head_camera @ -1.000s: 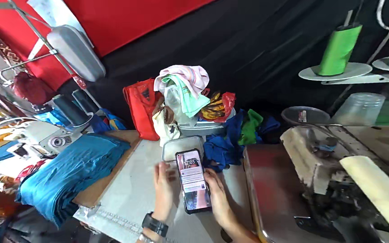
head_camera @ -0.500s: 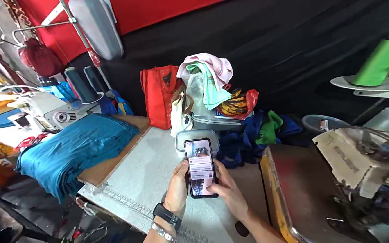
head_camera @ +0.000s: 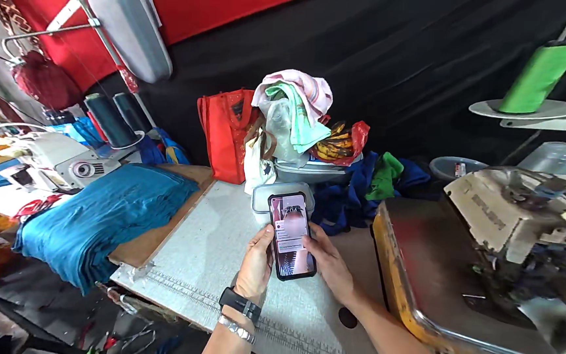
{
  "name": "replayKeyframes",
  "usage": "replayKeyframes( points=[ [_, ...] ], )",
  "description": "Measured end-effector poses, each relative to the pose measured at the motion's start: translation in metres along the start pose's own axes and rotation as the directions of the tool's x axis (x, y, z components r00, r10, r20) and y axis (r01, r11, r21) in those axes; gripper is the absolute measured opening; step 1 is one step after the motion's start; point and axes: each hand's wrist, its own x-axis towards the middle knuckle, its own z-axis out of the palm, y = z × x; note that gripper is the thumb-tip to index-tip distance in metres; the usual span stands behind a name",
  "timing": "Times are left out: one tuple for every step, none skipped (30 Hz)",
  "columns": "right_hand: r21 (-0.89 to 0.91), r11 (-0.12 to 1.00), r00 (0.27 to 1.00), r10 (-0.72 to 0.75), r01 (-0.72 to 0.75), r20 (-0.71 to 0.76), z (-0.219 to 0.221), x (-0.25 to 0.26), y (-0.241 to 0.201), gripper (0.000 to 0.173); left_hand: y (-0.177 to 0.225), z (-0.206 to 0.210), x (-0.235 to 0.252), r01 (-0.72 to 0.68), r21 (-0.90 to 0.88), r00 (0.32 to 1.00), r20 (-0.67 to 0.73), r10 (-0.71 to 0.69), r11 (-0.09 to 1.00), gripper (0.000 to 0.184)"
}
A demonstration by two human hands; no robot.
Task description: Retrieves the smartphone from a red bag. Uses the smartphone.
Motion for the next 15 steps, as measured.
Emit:
replayKeyframes(
  points=[
    [-0.009,1.0,1.0,-0.016,0.016,-0.008,0.0,0.0013,0.0025,0.044,0.0006,0.0001,0.0002,0.011,-0.002,1.0,-0.005,-0.011,1.0,0.04],
    [-0.014,0.999,0.999,-0.031,0.031,-0.007,-0.0009,0.0023,0.0052,0.045,0.0011,0.0005,0.0003,0.018,-0.01,1.0,-0.01,-0.018,1.0,0.041],
    [-0.013,0.999,0.999,-0.041,0.041,-0.007,-0.0015,0.0024,0.0067,0.046,0.0014,0.0009,0.0,0.026,-0.019,1.0,-0.006,-0.026,0.999,0.041],
    [-0.003,0.999,0.999,-0.047,0.047,-0.013,-0.0013,0.002,0.0071,0.047,0.0019,0.0009,-0.001,0.037,-0.031,0.999,0.014,-0.037,0.999,0.043],
    [0.012,0.999,0.998,-0.052,0.052,-0.025,-0.001,0.0013,0.0074,0.048,0.0022,0.0005,-0.0019,0.049,-0.043,0.998,0.05,-0.047,0.998,0.046],
    [0.024,0.998,0.997,-0.058,0.059,-0.04,-0.0009,0.001,0.0079,0.049,0.0024,0.0002,-0.0028,0.06,-0.052,0.994,0.094,-0.055,0.997,0.048],
    [0.031,0.998,0.997,-0.061,0.063,-0.053,-0.0013,0.0009,0.0084,0.05,0.003,0.0004,-0.0037,0.075,-0.065,0.99,0.127,-0.066,0.995,0.049],
    [0.036,0.998,0.996,-0.057,0.059,-0.066,-0.0013,0.0009,0.0079,0.049,0.004,0.0009,-0.0043,0.09,-0.081,0.987,0.143,-0.078,0.993,0.05],
    [0.037,0.998,0.996,-0.047,0.05,-0.075,-0.0012,0.0008,0.0068,0.049,0.0049,0.0014,-0.0046,0.099,-0.095,0.985,0.148,-0.084,0.991,0.05],
    [0.035,0.999,0.997,-0.033,0.036,-0.076,-0.001,0.0003,0.0053,0.049,0.0055,0.0017,-0.0049,0.102,-0.103,0.986,0.144,-0.086,0.989,0.049],
    [0.035,0.999,0.997,-0.022,0.025,-0.074,-0.0009,-0.0002,0.0043,0.049,0.0054,0.0016,-0.0048,0.1,-0.11,0.987,0.137,-0.085,0.989,0.048],
    [0.033,0.999,0.997,-0.02,0.023,-0.069,-0.0006,-0.0003,0.0035,0.048,0.0051,0.001,-0.0045,0.1,-0.117,0.988,0.132,-0.084,0.988,0.048],
    [0.035,0.999,0.998,-0.025,0.027,-0.051,-0.001,0.0002,0.0039,0.047,0.0049,0.0007,-0.0042,0.099,-0.12,0.989,0.125,-0.084,0.988,0.047],
    [0.038,0.999,0.999,-0.029,0.03,-0.028,-0.0016,0.001,0.0045,0.048,0.0044,0.0001,-0.0037,0.098,-0.124,0.989,0.119,-0.083,0.987,0.046],
    [0.032,0.999,1.0,-0.025,0.025,0.0,-0.0023,0.001,0.0034,0.05,0.0038,-0.0005,-0.0032,0.091,-0.124,0.99,0.117,-0.077,0.988,0.046]
  ],
)
